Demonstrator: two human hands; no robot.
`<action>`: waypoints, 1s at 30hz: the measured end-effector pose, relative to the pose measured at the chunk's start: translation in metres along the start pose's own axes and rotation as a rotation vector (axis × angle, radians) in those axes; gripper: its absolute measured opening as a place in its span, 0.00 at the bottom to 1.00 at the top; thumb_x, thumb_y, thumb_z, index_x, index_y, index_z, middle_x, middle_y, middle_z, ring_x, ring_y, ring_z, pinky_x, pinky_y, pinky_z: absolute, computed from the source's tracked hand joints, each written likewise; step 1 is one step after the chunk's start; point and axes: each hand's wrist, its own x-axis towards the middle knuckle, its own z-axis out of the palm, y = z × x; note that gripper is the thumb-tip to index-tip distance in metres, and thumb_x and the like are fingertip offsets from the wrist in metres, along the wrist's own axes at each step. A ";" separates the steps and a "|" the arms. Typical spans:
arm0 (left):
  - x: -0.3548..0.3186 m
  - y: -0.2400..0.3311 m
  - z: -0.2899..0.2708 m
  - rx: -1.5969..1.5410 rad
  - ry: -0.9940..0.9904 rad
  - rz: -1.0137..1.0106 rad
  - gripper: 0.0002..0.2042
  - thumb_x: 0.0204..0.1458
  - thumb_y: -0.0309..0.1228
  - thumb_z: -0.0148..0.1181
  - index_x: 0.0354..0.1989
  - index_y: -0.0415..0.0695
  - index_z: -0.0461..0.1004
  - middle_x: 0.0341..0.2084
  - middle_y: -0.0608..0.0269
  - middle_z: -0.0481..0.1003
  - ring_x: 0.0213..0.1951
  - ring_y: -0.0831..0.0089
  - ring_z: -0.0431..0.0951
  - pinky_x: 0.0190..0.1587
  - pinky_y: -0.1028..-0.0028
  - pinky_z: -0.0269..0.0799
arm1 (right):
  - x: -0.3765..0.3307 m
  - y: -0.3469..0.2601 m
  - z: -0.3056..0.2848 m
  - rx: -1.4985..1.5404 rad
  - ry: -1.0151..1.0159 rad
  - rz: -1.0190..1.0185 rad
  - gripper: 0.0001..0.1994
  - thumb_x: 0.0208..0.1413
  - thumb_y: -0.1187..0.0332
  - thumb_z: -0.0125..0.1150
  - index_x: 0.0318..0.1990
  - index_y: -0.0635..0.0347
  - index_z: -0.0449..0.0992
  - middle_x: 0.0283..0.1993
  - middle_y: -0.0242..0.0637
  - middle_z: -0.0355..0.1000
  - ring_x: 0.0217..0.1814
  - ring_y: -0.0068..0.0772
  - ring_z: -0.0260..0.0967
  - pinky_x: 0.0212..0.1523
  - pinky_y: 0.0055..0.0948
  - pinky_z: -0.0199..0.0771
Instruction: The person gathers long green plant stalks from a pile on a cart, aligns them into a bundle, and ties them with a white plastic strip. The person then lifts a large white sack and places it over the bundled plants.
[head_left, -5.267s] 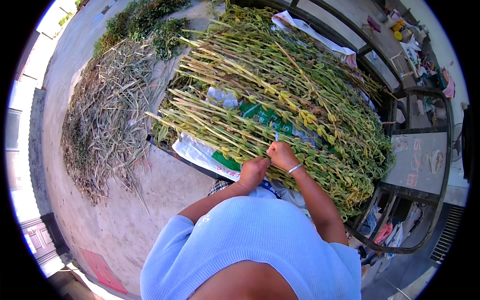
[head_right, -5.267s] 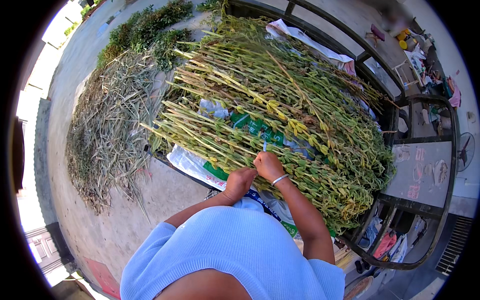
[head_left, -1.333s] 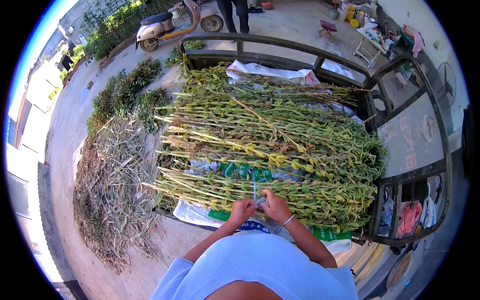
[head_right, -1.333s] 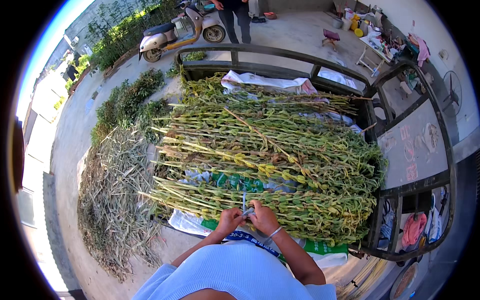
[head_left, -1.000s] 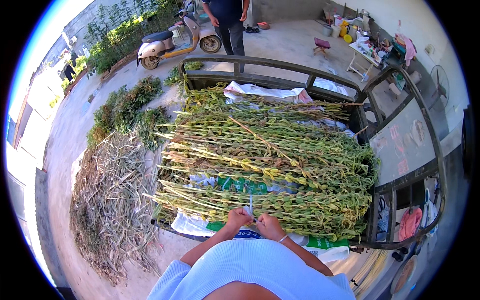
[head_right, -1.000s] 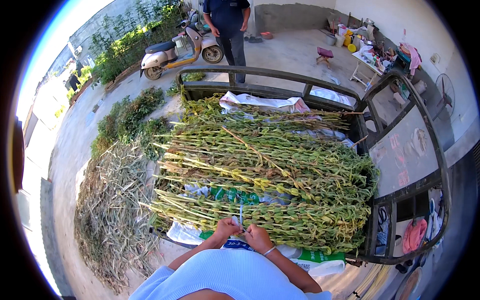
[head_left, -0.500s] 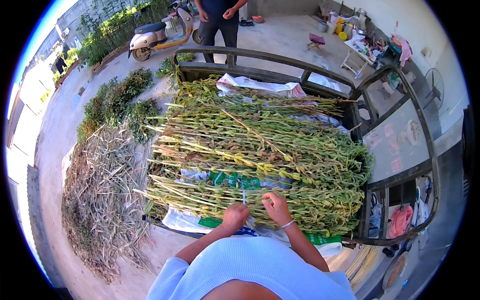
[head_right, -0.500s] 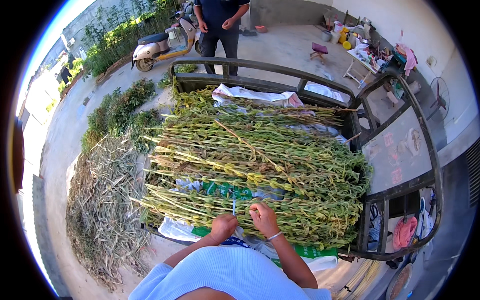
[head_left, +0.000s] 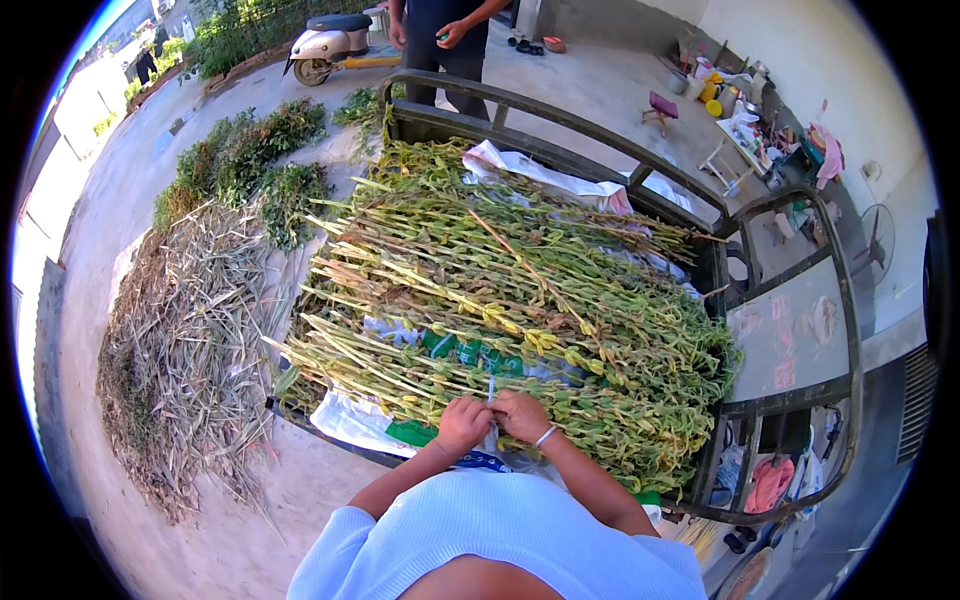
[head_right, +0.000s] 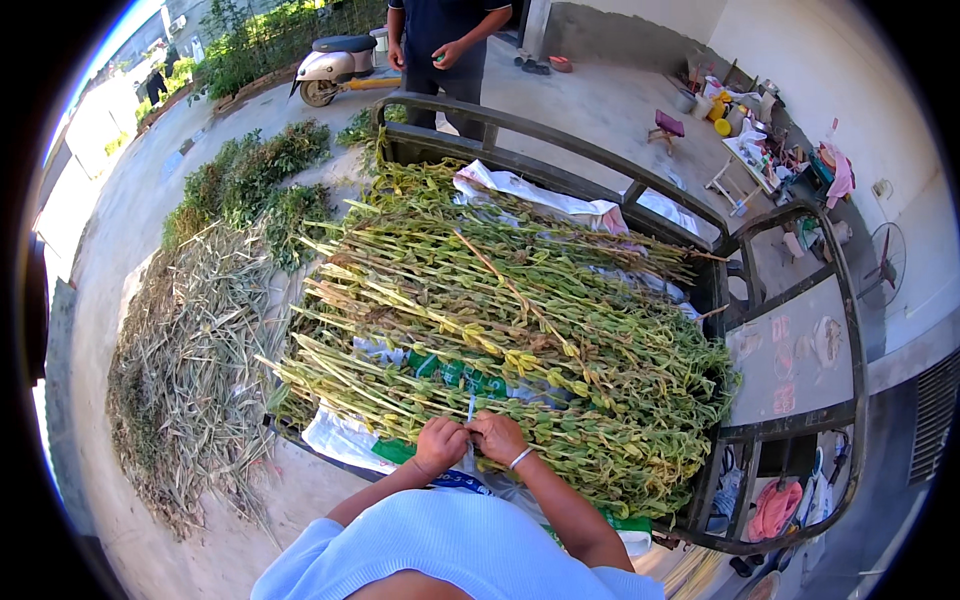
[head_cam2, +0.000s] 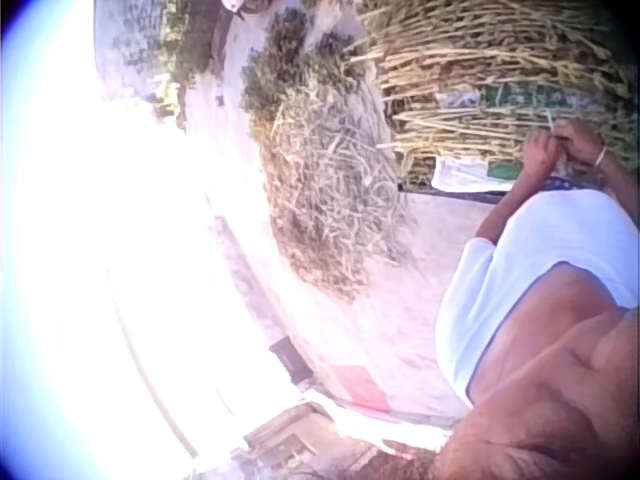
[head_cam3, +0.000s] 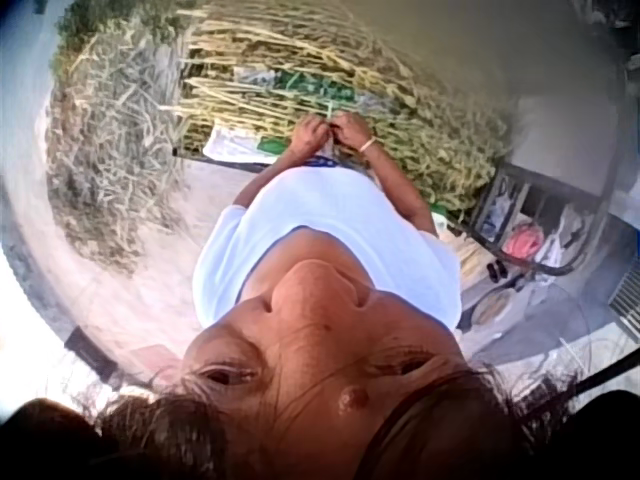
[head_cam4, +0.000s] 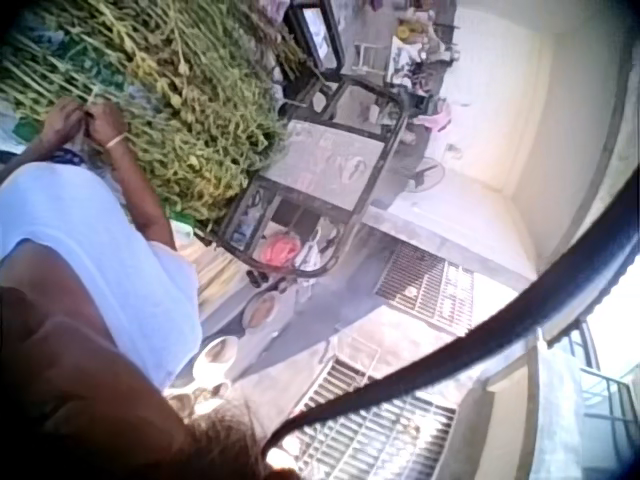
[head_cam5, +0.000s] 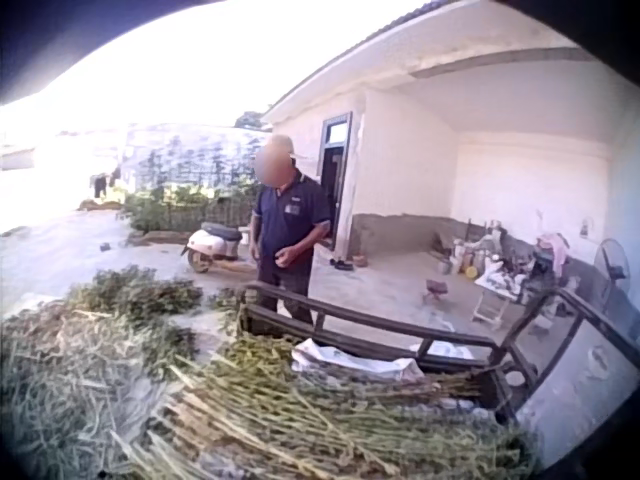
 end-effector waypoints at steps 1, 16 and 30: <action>-0.003 -0.001 0.002 -0.009 0.007 -0.014 0.08 0.31 0.25 0.60 0.24 0.49 0.70 0.24 0.68 0.71 0.26 0.68 0.72 0.29 0.68 0.67 | 0.000 0.000 0.000 0.000 -0.009 0.010 0.07 0.48 0.67 0.60 0.36 0.48 0.80 0.30 0.35 0.70 0.34 0.43 0.71 0.32 0.39 0.70; -0.014 0.002 0.000 -0.027 -0.078 -0.115 0.06 0.34 0.27 0.58 0.24 0.48 0.72 0.24 0.65 0.69 0.29 0.64 0.71 0.31 0.65 0.67 | -0.006 -0.010 0.007 -0.131 0.066 0.025 0.03 0.48 0.67 0.58 0.28 0.54 0.75 0.31 0.38 0.70 0.32 0.45 0.71 0.30 0.43 0.70; -0.031 0.019 -0.014 0.036 -0.548 -0.030 0.07 0.40 0.29 0.57 0.30 0.47 0.75 0.28 0.62 0.71 0.36 0.61 0.73 0.35 0.65 0.73 | -0.015 -0.011 0.018 -0.194 0.165 0.056 0.06 0.48 0.65 0.56 0.28 0.56 0.73 0.29 0.38 0.68 0.25 0.45 0.70 0.25 0.42 0.71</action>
